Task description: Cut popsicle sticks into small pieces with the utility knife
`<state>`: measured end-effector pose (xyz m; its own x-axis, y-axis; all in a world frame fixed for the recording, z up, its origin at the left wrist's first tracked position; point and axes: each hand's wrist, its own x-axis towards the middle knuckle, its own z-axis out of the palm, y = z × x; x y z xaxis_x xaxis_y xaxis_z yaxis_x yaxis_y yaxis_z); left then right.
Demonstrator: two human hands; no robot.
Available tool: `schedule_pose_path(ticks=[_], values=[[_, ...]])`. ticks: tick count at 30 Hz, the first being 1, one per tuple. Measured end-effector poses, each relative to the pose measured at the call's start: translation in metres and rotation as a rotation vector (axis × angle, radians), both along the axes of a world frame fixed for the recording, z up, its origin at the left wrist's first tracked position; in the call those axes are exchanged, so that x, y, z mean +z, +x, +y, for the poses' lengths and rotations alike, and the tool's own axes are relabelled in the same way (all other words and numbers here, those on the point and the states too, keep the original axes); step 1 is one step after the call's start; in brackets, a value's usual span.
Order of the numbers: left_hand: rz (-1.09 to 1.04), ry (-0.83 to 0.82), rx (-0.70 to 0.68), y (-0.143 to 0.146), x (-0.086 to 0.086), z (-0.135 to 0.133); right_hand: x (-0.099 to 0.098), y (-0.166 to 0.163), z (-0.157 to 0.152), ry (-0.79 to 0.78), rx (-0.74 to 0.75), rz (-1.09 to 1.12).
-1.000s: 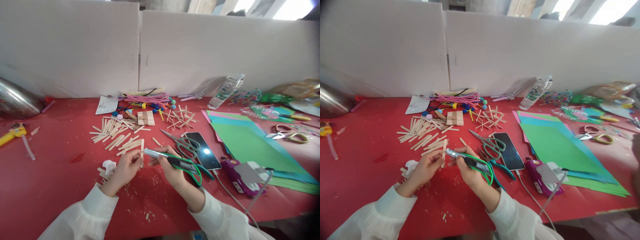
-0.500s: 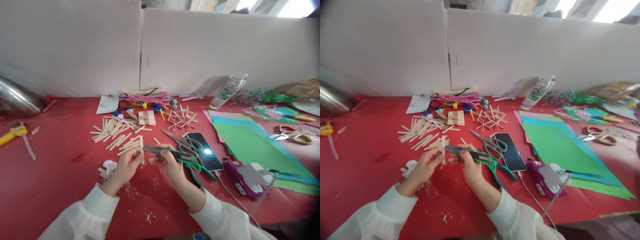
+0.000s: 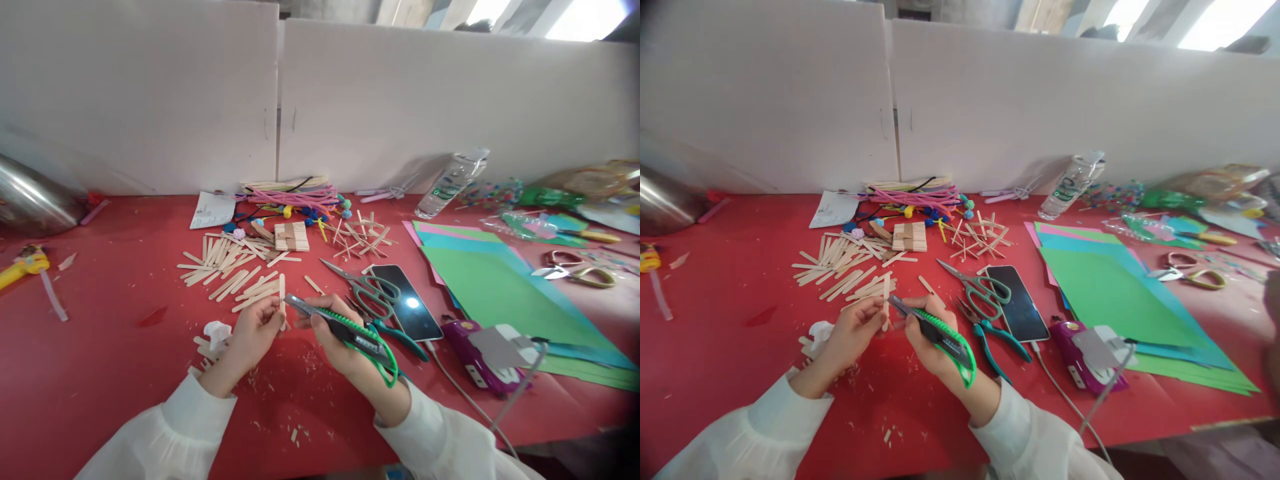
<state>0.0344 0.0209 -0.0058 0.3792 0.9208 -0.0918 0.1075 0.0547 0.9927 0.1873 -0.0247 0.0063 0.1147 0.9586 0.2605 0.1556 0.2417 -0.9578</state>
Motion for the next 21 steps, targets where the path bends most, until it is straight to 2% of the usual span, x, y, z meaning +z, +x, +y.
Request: schedule_pose_path(ticks=[8,15,21], values=[[0.003,0.024,-0.003,-0.001,-0.002,-0.001,0.002,0.000,-0.002,0.006,0.018,-0.015],[0.173,0.187,-0.046,-0.004,0.004,-0.004,-0.011,-0.001,-0.002,-0.077,0.029,0.199],[0.224,0.190,-0.054,-0.004,0.008,-0.007,-0.015,-0.006,-0.002,-0.089,0.015,0.282]])
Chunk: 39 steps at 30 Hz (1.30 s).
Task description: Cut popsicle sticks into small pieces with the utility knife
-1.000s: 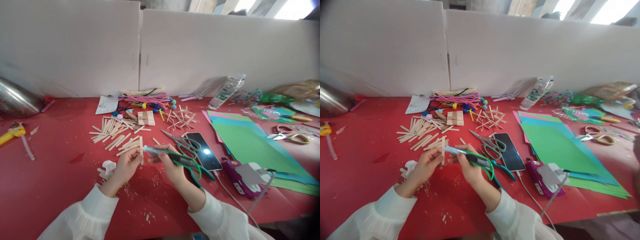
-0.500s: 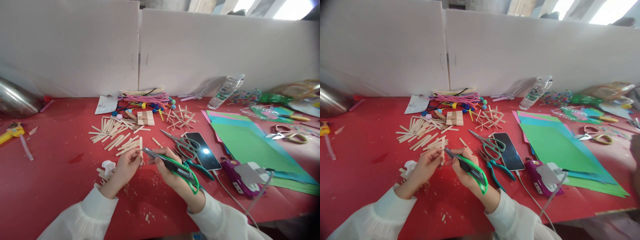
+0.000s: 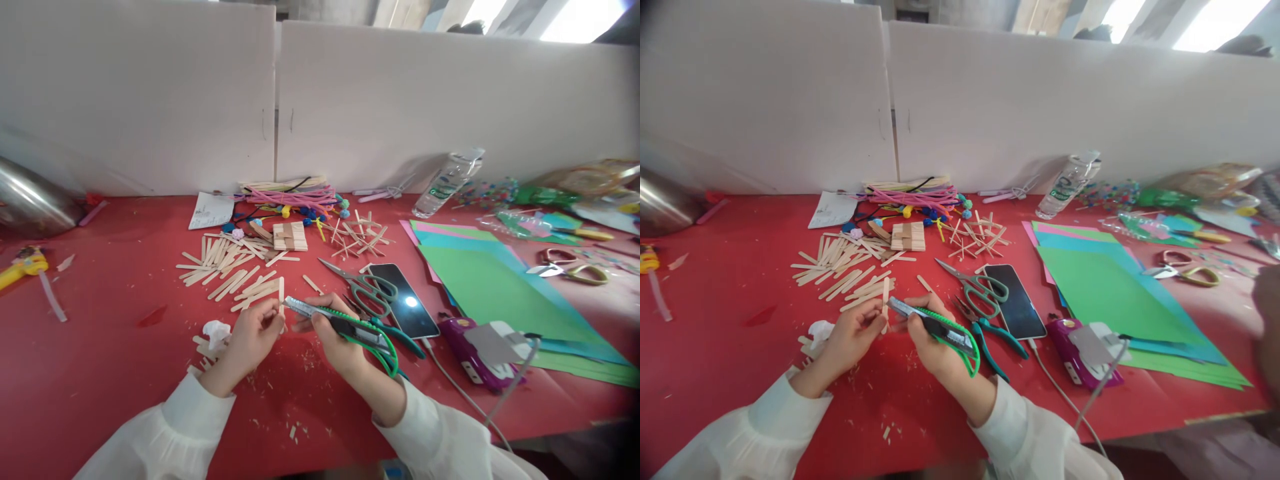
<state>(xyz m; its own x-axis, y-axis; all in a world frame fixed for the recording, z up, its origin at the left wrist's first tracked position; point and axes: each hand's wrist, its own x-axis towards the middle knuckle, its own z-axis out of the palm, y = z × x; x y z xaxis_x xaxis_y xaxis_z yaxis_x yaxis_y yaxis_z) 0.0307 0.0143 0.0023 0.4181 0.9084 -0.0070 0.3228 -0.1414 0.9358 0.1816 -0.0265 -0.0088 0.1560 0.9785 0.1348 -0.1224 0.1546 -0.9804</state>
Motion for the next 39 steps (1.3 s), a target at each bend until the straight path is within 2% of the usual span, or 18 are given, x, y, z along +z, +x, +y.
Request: schedule_pose_path(ticks=[5,11,18,21,26,29,35,39], values=[[-0.053,-0.037,-0.001,0.000,-0.003,0.002,0.006,-0.005,0.005,-0.039,-0.054,0.171],[-0.126,-0.104,0.021,0.001,-0.003,0.004,0.009,-0.004,0.017,-0.206,-0.043,0.436],[-0.202,-0.157,0.040,0.004,-0.001,0.005,0.007,0.003,0.023,-0.293,-0.004,0.525],[-0.242,-0.199,0.039,0.004,0.000,0.005,0.009,0.012,0.024,-0.229,-0.070,0.439],[-0.300,-0.343,-0.012,0.003,0.002,0.004,0.024,0.027,0.021,-0.021,-0.263,-0.021],[-0.314,-0.397,-0.093,0.002,0.002,0.002,0.030,0.030,0.020,0.011,-0.194,-0.158],[-0.300,-0.394,-0.236,0.002,0.001,0.001,0.016,0.027,0.023,-0.094,0.058,-0.114],[-0.220,-0.356,-0.288,0.001,0.000,-0.001,0.015,0.026,0.022,-0.086,0.086,-0.336]])
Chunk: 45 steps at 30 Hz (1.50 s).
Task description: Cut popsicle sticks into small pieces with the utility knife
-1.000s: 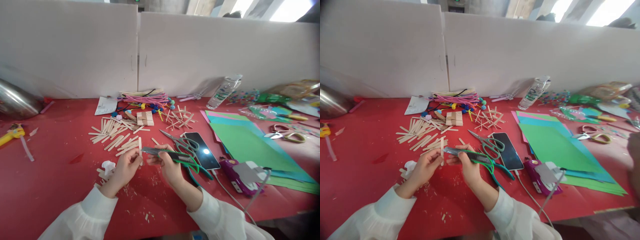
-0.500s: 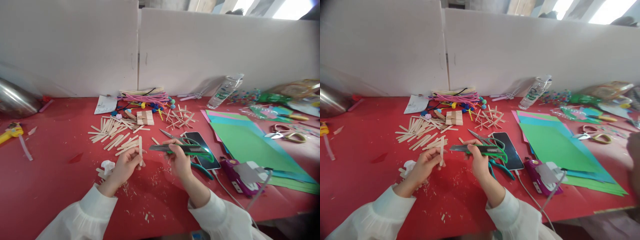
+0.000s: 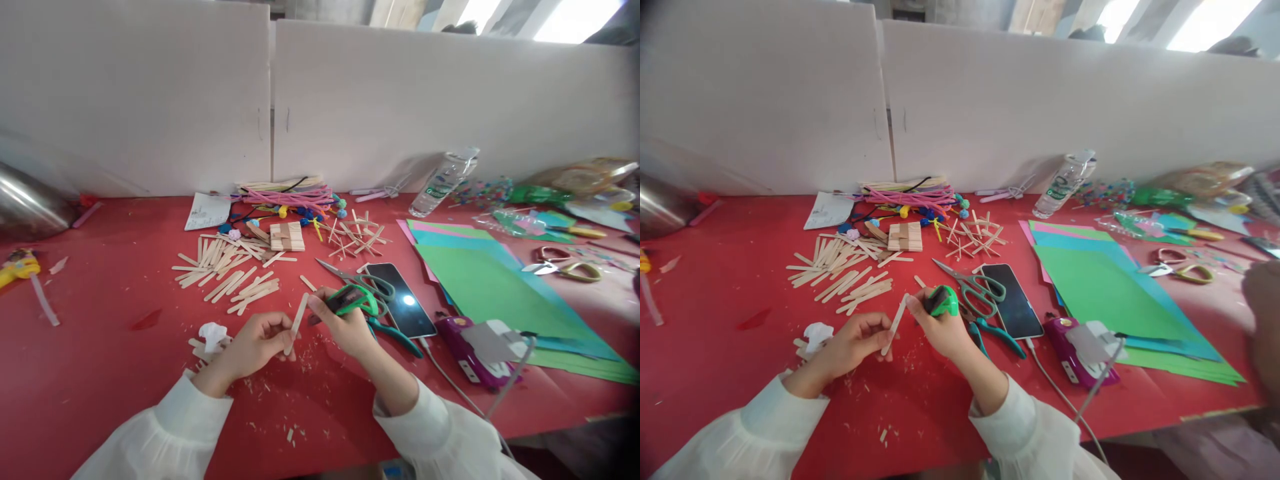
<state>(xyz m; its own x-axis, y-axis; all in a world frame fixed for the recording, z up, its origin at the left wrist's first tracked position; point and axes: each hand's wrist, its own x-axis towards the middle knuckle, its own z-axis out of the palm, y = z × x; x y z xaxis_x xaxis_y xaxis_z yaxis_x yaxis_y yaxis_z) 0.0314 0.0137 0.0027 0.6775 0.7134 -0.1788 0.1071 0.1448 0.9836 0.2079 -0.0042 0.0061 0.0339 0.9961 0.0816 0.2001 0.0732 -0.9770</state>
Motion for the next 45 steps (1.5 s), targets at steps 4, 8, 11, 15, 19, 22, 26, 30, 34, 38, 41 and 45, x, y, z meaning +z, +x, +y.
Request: schedule_pose_path(ticks=[4,8,11,15,19,22,26,30,34,38,41,45], values=[[0.067,0.112,-0.050,-0.001,0.002,-0.001,0.005,-0.001,-0.001,0.038,-0.022,-0.155],[0.114,0.229,0.041,0.000,0.004,-0.002,0.006,-0.005,-0.002,0.049,-0.039,-0.156],[0.152,0.252,0.064,0.001,0.002,-0.001,0.003,-0.008,-0.003,0.093,-0.034,-0.201],[0.206,0.302,0.041,0.001,0.001,-0.001,-0.001,-0.011,-0.005,0.142,0.005,-0.251],[0.233,0.339,0.022,0.002,0.001,-0.001,-0.004,-0.011,-0.005,0.164,0.023,-0.283],[0.241,0.348,0.002,0.002,0.001,-0.001,-0.005,-0.010,-0.005,0.196,0.032,-0.325],[0.326,0.490,0.009,0.003,0.002,-0.002,-0.008,-0.010,-0.004,0.196,0.026,-0.369],[0.420,0.628,0.020,0.005,0.004,-0.006,-0.009,-0.013,-0.005,0.144,0.012,-0.378],[0.496,0.673,0.050,0.007,0.003,-0.009,-0.008,-0.015,-0.005,0.137,-0.012,-0.384],[0.583,0.721,0.069,0.008,0.000,-0.010,-0.008,-0.016,-0.005,0.124,-0.028,-0.351],[0.619,0.745,0.072,0.009,-0.002,-0.011,-0.007,-0.017,-0.005,0.114,-0.032,-0.332],[0.599,0.737,0.083,0.008,-0.001,-0.011,-0.007,-0.018,-0.006,0.096,-0.028,-0.292]])
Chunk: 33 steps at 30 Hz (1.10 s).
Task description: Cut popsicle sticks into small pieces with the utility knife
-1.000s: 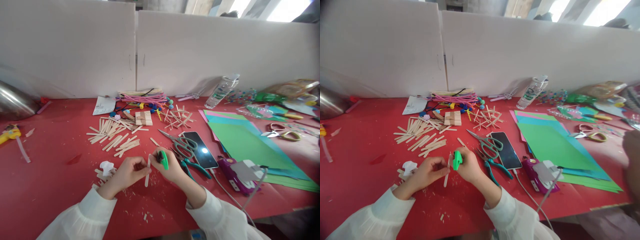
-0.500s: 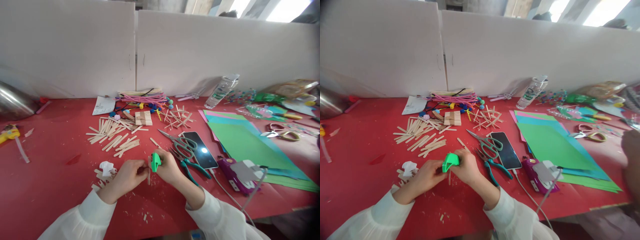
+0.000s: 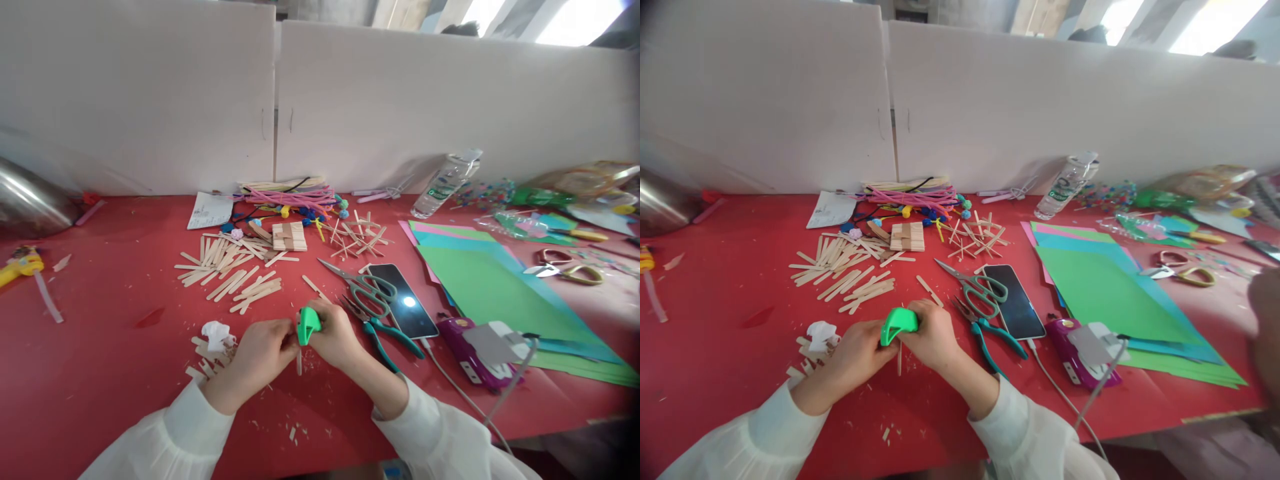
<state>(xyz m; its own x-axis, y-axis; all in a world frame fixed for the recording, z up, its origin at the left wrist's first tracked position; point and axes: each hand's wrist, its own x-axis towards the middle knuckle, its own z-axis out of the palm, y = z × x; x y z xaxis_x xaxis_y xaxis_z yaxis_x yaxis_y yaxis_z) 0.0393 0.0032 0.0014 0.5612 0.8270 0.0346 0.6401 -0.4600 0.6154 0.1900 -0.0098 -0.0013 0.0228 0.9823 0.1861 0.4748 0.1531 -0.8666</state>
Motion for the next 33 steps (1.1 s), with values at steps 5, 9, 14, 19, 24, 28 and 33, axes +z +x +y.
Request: schedule_pose_path(ticks=[5,9,14,19,24,28,33], values=[[-0.137,-0.079,0.025,-0.006,0.005,0.004,0.001,0.003,0.002,-0.026,-0.036,0.088],[-0.196,-0.075,0.037,-0.008,0.006,0.006,0.001,0.006,0.004,-0.026,-0.065,0.134],[-0.280,-0.124,-0.019,-0.006,0.005,0.002,-0.001,0.007,0.003,0.024,-0.069,0.113],[-0.228,-0.087,0.003,-0.004,0.004,0.001,-0.002,0.007,0.001,0.126,-0.068,-0.046],[-0.203,-0.112,0.015,-0.001,0.005,0.002,-0.002,0.005,0.000,0.189,0.019,-0.142],[-0.237,-0.175,0.055,0.002,0.011,0.000,-0.002,0.001,-0.002,0.228,0.035,-0.198],[-0.328,-0.264,0.103,0.003,0.011,0.000,-0.001,-0.002,-0.003,0.252,0.037,-0.193]])
